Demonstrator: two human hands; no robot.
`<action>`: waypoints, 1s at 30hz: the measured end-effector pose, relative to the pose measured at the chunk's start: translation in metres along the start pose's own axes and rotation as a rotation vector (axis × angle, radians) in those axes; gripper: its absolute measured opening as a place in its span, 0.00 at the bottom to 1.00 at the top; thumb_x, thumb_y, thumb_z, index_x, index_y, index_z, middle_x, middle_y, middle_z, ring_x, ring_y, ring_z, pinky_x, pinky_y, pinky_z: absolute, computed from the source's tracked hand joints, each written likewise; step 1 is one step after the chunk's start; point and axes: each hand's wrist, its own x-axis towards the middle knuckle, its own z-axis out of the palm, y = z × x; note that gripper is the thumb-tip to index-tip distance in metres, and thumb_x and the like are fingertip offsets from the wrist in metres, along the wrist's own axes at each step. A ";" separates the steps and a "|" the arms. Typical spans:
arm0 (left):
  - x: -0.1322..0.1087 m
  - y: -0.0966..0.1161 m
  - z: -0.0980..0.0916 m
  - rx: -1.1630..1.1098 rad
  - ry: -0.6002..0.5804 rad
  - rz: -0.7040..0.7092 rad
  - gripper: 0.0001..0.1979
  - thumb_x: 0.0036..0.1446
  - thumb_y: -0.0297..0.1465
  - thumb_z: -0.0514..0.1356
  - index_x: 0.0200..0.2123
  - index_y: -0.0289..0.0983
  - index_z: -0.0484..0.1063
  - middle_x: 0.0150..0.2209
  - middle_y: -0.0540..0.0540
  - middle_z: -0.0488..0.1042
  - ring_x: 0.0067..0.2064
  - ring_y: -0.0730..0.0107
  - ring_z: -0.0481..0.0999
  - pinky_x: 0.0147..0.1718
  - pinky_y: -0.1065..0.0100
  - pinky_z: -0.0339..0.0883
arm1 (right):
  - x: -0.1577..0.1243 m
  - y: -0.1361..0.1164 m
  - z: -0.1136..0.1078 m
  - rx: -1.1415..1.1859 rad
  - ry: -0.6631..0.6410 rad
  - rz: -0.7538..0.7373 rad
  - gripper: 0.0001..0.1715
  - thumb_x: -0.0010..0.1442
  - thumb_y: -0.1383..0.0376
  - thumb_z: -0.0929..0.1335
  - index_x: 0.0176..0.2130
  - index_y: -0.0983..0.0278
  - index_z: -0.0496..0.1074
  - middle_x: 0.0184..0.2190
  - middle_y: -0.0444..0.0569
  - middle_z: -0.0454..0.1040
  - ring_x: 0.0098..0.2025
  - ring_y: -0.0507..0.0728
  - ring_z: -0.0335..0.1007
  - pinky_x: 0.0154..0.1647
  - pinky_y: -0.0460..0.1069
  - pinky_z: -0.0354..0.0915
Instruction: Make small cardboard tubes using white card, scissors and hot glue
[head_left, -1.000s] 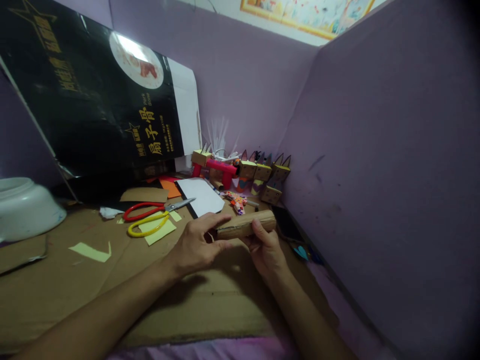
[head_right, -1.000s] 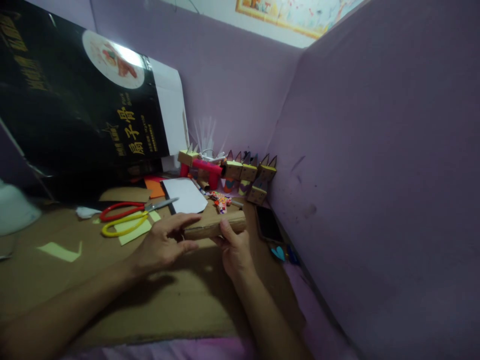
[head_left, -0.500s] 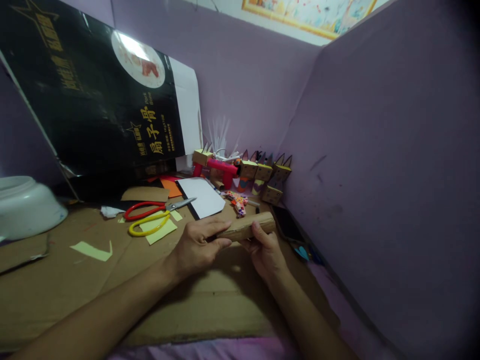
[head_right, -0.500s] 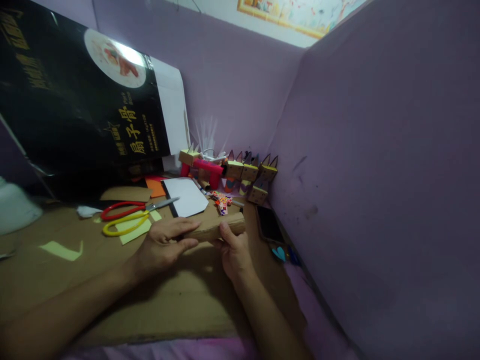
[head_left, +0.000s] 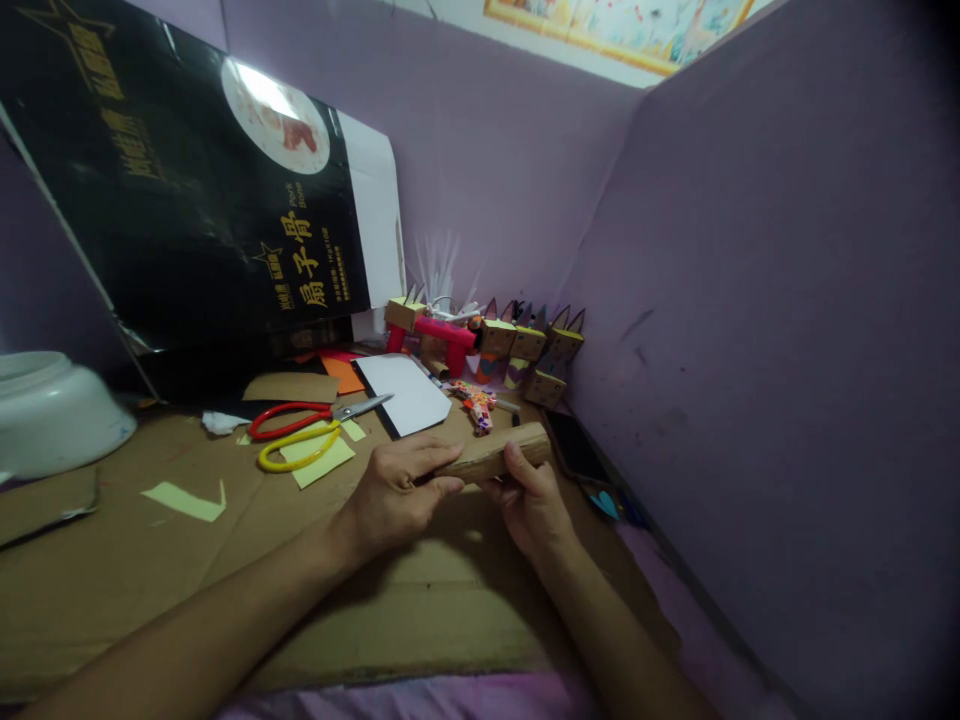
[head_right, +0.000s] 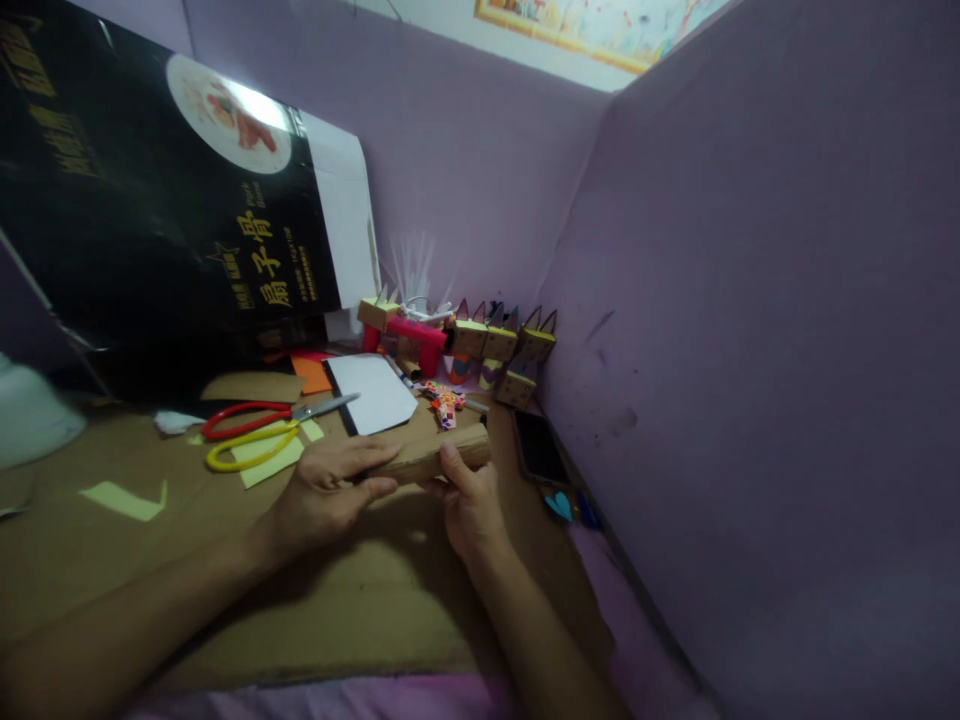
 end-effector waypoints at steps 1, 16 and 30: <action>0.000 0.001 0.000 -0.002 0.003 0.001 0.12 0.47 0.26 0.63 0.38 0.37 0.78 0.35 0.44 0.79 0.37 0.63 0.77 0.37 0.66 0.73 | 0.000 0.000 0.000 0.004 -0.009 0.000 0.20 0.43 0.61 0.75 0.36 0.63 0.70 0.32 0.43 0.77 0.33 0.55 0.74 0.33 0.50 0.74; 0.002 0.006 0.000 -0.025 0.011 -0.011 0.11 0.46 0.25 0.63 0.37 0.35 0.78 0.33 0.44 0.79 0.35 0.64 0.78 0.35 0.66 0.73 | 0.000 -0.002 0.003 0.036 -0.027 0.013 0.19 0.43 0.60 0.76 0.35 0.64 0.70 0.31 0.44 0.77 0.32 0.55 0.74 0.32 0.50 0.74; 0.007 0.014 0.001 -0.252 -0.080 -0.260 0.18 0.44 0.25 0.64 0.42 0.33 0.75 0.39 0.44 0.79 0.38 0.64 0.77 0.36 0.68 0.72 | -0.002 -0.008 0.005 0.119 -0.090 0.156 0.20 0.38 0.66 0.77 0.33 0.64 0.72 0.32 0.47 0.79 0.32 0.57 0.76 0.26 0.47 0.73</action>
